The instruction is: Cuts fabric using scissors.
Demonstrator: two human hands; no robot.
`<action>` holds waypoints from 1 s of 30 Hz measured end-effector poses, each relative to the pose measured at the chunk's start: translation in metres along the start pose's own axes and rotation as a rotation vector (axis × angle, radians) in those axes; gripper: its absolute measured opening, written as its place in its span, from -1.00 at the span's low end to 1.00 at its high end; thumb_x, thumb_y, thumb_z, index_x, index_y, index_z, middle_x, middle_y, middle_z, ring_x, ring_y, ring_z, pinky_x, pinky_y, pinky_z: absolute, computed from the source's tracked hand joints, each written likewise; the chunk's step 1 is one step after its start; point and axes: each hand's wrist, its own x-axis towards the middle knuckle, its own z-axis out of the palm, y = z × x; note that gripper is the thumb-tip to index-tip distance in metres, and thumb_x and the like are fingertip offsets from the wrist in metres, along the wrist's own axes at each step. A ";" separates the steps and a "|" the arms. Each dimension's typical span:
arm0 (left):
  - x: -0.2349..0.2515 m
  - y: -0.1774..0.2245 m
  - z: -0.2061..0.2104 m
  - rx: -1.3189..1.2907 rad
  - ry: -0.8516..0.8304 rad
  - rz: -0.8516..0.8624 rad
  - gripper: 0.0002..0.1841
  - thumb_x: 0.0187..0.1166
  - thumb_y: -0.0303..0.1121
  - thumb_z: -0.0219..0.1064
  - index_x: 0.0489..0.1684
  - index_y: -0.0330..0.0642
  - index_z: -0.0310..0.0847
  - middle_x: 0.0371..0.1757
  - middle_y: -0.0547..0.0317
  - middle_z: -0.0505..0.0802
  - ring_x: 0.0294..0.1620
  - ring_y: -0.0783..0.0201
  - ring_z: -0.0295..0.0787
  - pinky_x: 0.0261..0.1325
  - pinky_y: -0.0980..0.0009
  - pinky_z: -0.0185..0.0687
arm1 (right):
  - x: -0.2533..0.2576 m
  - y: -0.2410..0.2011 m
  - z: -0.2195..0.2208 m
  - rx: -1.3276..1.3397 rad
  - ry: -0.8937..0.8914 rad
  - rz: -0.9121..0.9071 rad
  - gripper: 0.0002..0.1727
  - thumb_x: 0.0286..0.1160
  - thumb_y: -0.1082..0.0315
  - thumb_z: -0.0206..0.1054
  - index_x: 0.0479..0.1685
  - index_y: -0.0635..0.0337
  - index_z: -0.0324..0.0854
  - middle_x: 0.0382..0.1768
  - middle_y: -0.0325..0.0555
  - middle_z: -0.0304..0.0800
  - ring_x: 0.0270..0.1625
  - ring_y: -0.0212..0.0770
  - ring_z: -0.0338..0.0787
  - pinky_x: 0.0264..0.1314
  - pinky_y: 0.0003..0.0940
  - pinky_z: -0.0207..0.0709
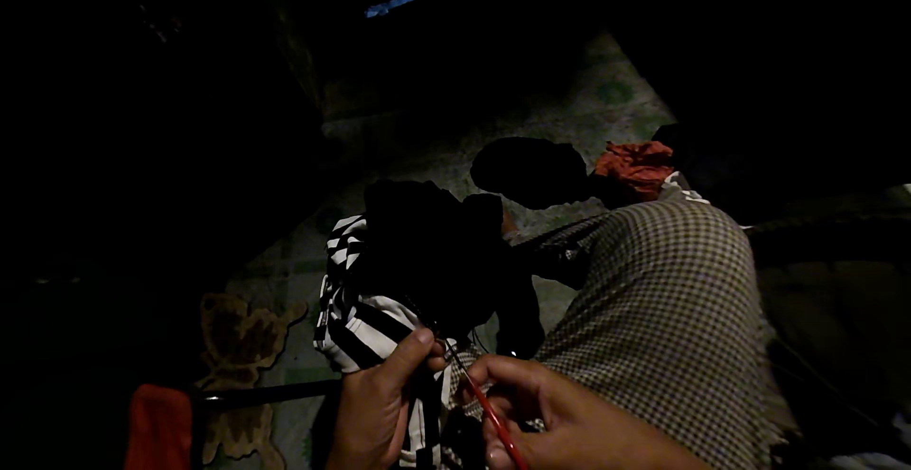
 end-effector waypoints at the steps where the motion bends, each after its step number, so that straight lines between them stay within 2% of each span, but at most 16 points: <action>1: 0.001 0.000 -0.001 -0.001 -0.003 0.003 -0.91 0.51 -0.61 0.34 -0.29 -0.48 0.76 -0.38 -0.11 0.87 -0.36 0.23 0.86 -0.12 0.38 0.84 | 0.000 -0.001 0.000 -0.020 0.009 -0.001 -0.53 0.48 0.18 0.52 0.33 0.01 0.51 -0.29 -0.28 0.75 -0.39 -0.45 0.71 -0.37 -0.53 0.62; 9: 0.002 -0.005 -0.002 -0.002 -0.008 0.043 -0.91 0.45 -0.63 0.37 -0.23 -0.50 0.75 -0.33 -0.13 0.87 -0.32 0.22 0.86 -0.12 0.34 0.84 | 0.002 -0.014 0.000 -0.320 0.092 0.001 -0.49 0.49 0.06 0.49 0.34 0.03 0.52 -0.32 -0.26 0.72 -0.39 -0.42 0.69 -0.36 -0.46 0.61; 12: 0.002 -0.005 -0.001 0.009 0.005 0.048 -0.91 0.48 -0.63 0.33 -0.26 -0.48 0.76 -0.34 -0.11 0.88 -0.34 0.24 0.85 -0.13 0.35 0.84 | 0.001 -0.021 -0.001 -0.469 0.132 0.072 -0.44 0.47 -0.12 0.46 0.35 -0.06 0.54 -0.30 -0.28 0.75 -0.36 -0.37 0.74 -0.33 -0.33 0.67; 16: 0.003 -0.007 -0.002 0.021 0.018 0.058 -0.90 0.48 -0.64 0.31 -0.25 -0.49 0.76 -0.35 -0.11 0.87 -0.35 0.24 0.84 -0.15 0.35 0.83 | 0.000 -0.030 0.000 -0.594 0.146 0.139 -0.41 0.47 -0.22 0.41 0.34 -0.10 0.53 -0.29 -0.28 0.78 -0.32 -0.28 0.78 -0.29 -0.16 0.70; 21: 0.003 -0.007 -0.002 0.005 0.007 0.059 -0.90 0.47 -0.64 0.32 -0.24 -0.49 0.75 -0.35 -0.11 0.87 -0.36 0.25 0.84 -0.14 0.36 0.83 | 0.001 -0.036 0.000 -0.650 0.134 0.173 -0.42 0.49 -0.23 0.38 0.34 -0.10 0.52 -0.28 -0.25 0.79 -0.31 -0.23 0.78 -0.30 -0.08 0.67; 30: 0.003 -0.005 0.001 -0.003 0.067 0.023 -0.90 0.49 -0.66 0.32 -0.18 -0.53 0.71 -0.35 -0.14 0.87 -0.41 0.23 0.85 -0.20 0.35 0.85 | 0.003 -0.036 -0.002 -0.650 0.122 0.159 -0.49 0.56 -0.15 0.35 0.34 -0.09 0.52 -0.27 -0.23 0.76 -0.32 -0.24 0.76 -0.30 -0.13 0.67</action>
